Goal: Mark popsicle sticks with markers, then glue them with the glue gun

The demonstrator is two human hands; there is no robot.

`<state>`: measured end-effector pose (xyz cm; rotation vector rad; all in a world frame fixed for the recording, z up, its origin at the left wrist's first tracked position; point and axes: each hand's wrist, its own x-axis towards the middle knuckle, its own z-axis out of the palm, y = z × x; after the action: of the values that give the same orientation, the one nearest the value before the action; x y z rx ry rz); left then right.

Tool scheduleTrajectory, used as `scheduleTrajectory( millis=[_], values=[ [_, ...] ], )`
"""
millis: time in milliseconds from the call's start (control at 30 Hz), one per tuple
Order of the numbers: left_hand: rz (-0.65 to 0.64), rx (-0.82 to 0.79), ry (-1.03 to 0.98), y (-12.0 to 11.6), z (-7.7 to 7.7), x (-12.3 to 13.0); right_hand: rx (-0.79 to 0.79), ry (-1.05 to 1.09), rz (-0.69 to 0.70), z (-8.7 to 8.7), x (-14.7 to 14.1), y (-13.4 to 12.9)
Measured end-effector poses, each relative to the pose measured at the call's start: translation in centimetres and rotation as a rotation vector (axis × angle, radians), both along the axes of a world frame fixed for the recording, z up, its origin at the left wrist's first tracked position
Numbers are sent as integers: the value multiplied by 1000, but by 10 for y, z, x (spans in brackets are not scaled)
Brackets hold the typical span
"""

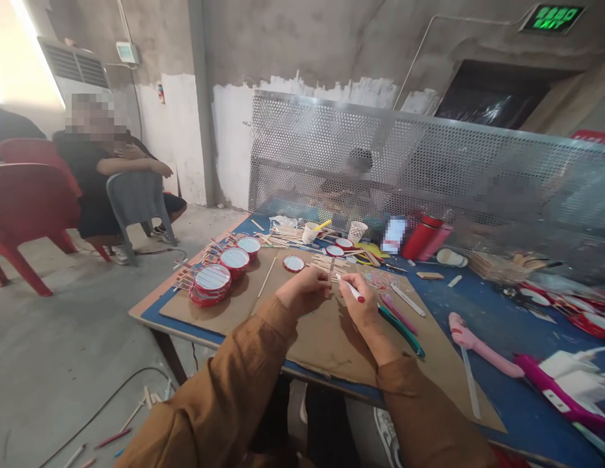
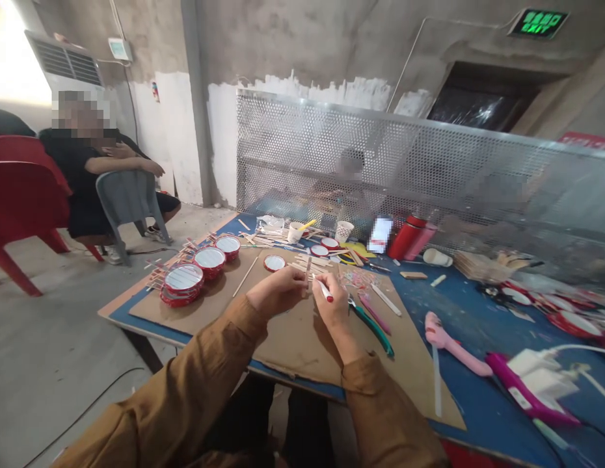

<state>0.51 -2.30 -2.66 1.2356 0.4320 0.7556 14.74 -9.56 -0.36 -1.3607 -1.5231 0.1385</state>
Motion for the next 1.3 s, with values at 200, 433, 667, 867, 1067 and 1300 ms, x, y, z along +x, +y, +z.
scheduleTrajectory(
  millis=[200, 433, 667, 867, 1067, 1300],
  values=[
    [12, 58, 35, 9, -1, -1, 20, -20, -44, -4, 1, 4],
    [17, 141, 166, 13, 9, -6, 17, 49, -40, -2, -3, 6],
    [62, 303, 300, 22, 11, -13, 19, 146, -62, -2, -3, 13],
    [43, 327, 309, 14, 16, -17, 4, 162, -21, -1, -9, 13],
    [87, 337, 361, 13, 23, -20, -6, 116, 1, -1, -12, 10],
    [34, 375, 355, 14, 22, -19, 75, 53, -44, 3, -5, 10]
  ],
)
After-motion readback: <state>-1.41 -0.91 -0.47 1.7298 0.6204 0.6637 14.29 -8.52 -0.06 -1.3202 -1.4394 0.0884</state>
